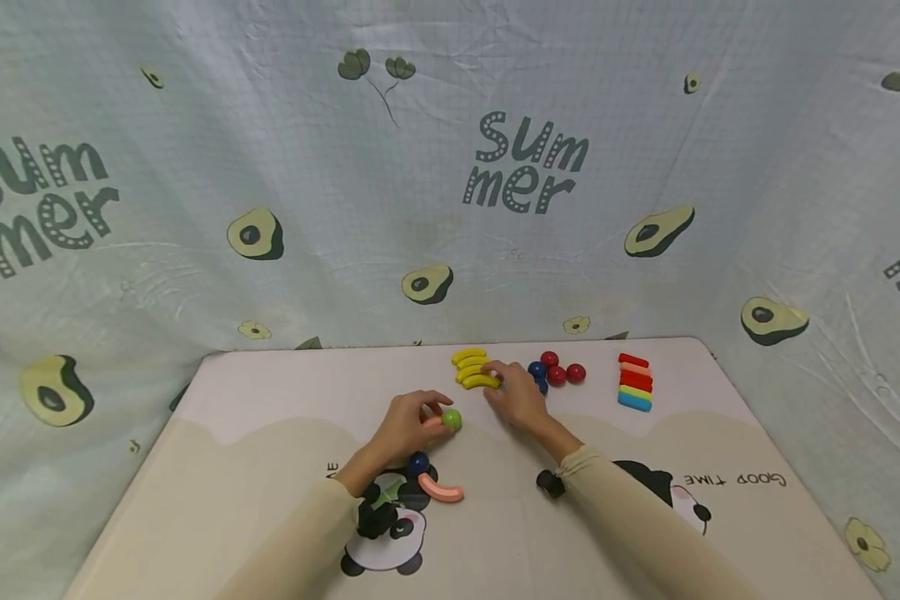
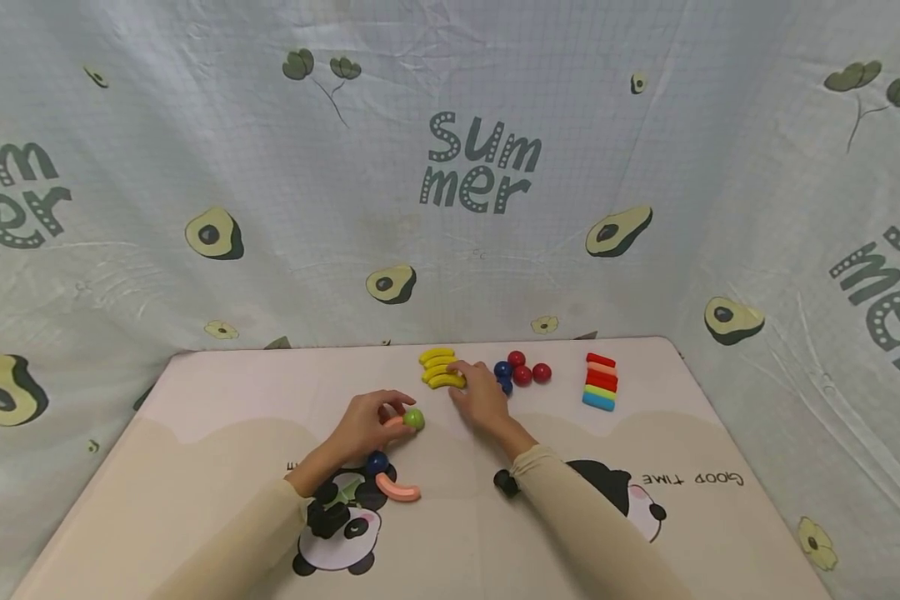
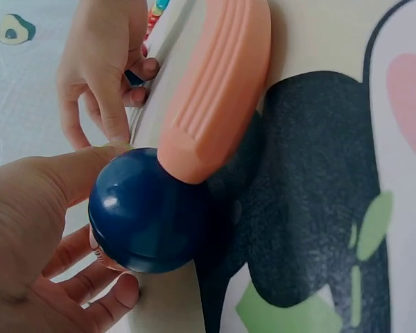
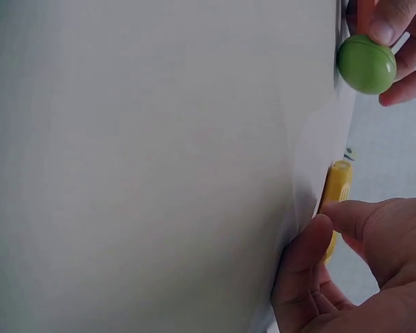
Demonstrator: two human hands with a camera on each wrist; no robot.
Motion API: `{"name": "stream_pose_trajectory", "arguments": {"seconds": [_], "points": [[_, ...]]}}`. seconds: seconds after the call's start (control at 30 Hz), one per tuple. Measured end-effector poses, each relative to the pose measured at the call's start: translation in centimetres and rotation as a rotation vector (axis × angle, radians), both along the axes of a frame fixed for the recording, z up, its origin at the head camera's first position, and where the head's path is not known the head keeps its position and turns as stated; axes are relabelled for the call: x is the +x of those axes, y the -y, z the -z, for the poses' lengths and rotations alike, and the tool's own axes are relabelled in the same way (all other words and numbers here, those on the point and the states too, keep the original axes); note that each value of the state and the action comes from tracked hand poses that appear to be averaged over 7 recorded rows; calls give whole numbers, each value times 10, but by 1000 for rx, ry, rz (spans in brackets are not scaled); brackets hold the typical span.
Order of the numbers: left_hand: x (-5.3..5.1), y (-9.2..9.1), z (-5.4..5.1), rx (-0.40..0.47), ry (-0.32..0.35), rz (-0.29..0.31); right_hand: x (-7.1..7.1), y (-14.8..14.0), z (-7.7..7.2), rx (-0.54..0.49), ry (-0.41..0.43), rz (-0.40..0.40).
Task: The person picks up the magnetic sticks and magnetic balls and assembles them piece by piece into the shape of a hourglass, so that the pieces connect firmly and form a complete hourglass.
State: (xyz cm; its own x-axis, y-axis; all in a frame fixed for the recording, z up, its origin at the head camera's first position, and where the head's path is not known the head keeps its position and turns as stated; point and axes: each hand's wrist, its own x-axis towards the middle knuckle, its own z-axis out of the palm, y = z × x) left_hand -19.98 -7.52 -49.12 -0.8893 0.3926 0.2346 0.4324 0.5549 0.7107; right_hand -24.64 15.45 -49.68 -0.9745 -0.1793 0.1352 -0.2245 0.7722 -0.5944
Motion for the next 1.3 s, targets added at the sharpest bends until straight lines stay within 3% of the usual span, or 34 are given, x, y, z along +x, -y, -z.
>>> {"name": "stream_pose_trajectory", "arguments": {"seconds": [0.37, 0.6, 1.03, 1.3], "points": [[3, 6, 2, 3, 3, 3, 4, 4, 1, 16, 9, 58], [8, 12, 3, -1, 23, -19, 11, -2, 4, 56, 12, 30], [12, 22, 4, -1, 14, -31, 41, -30, -4, 75, 12, -27], [12, 22, 2, 10, 29, -13, 47, -33, -10, 119, 14, -48]]}}
